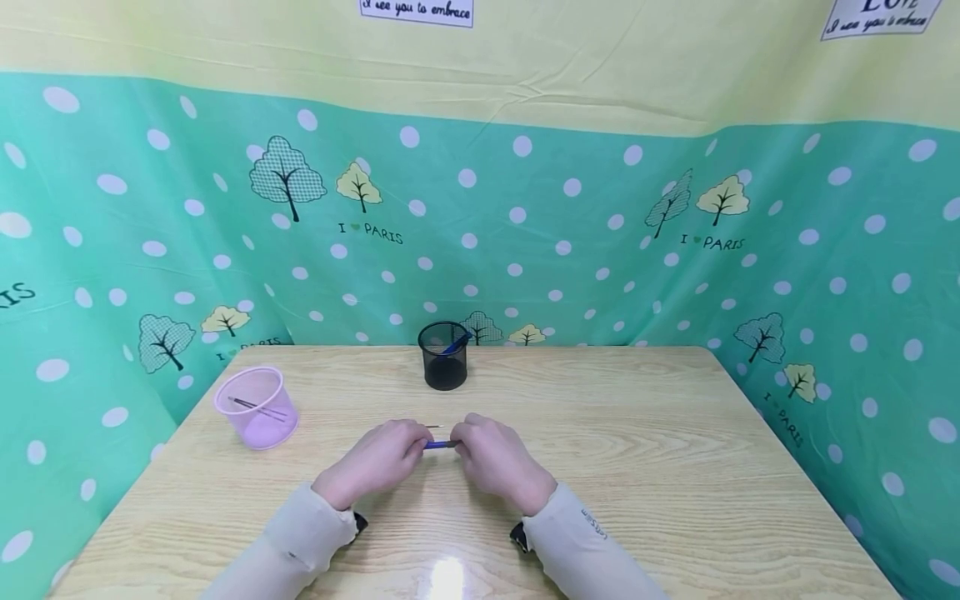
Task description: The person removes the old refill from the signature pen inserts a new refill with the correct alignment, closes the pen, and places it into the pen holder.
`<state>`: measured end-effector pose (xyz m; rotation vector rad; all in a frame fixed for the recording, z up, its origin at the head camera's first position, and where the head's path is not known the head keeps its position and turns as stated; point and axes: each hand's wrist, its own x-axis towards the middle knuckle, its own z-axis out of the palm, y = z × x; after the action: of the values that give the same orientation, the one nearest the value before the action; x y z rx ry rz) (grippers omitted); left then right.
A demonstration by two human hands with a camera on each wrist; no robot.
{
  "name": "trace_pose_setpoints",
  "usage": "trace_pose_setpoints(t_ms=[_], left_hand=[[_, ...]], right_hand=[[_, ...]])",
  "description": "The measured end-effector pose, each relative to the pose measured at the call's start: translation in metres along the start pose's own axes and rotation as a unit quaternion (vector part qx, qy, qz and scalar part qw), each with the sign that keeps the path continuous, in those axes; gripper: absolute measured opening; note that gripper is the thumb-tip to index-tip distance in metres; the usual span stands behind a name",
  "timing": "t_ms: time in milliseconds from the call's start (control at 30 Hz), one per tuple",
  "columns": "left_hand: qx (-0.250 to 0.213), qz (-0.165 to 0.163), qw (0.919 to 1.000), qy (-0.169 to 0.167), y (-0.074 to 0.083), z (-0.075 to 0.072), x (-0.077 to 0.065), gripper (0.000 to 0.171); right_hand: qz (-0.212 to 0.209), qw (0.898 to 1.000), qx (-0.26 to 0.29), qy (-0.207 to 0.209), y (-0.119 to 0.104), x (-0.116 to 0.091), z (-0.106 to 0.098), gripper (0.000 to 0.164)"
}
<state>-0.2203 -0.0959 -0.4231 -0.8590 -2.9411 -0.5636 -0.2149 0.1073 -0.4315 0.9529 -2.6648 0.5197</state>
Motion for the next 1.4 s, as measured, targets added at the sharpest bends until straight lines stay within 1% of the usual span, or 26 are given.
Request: trace_pose_setpoints(t_ms=[233, 500, 767, 1067, 1267, 1400], left_hand=[[0.003, 0.012, 0.9999, 0.005, 0.0007, -0.0005, 0.0000, 0.016], [0.007, 0.020, 0.9996, 0.021, -0.0003, -0.0027, 0.0002, 0.010], [-0.008, 0.011, 0.9997, 0.021, -0.0009, -0.0014, 0.0004, 0.005], [-0.019, 0.016, 0.9993, 0.028, -0.0013, -0.0020, 0.0005, 0.008], [-0.026, 0.014, 0.9991, 0.032, -0.0013, -0.0018, -0.0006, 0.011], [-0.032, 0.007, 0.9990, 0.030, -0.0010, -0.0018, -0.0015, 0.012]], right_hand=[[-0.002, 1.000, -0.002, -0.001, 0.0004, 0.0001, 0.0001, 0.007], [0.002, 1.000, 0.003, -0.006, 0.0011, 0.0007, 0.0001, 0.006], [0.002, 1.000, 0.001, -0.006, 0.0008, 0.0004, -0.0003, 0.007], [0.010, 1.000, 0.001, -0.012, 0.0001, 0.0006, -0.0006, 0.007], [0.010, 1.000, 0.004, -0.015, 0.0000, 0.0006, -0.0004, 0.007], [0.007, 1.000, 0.003, -0.014, -0.0002, 0.0008, -0.0008, 0.007]])
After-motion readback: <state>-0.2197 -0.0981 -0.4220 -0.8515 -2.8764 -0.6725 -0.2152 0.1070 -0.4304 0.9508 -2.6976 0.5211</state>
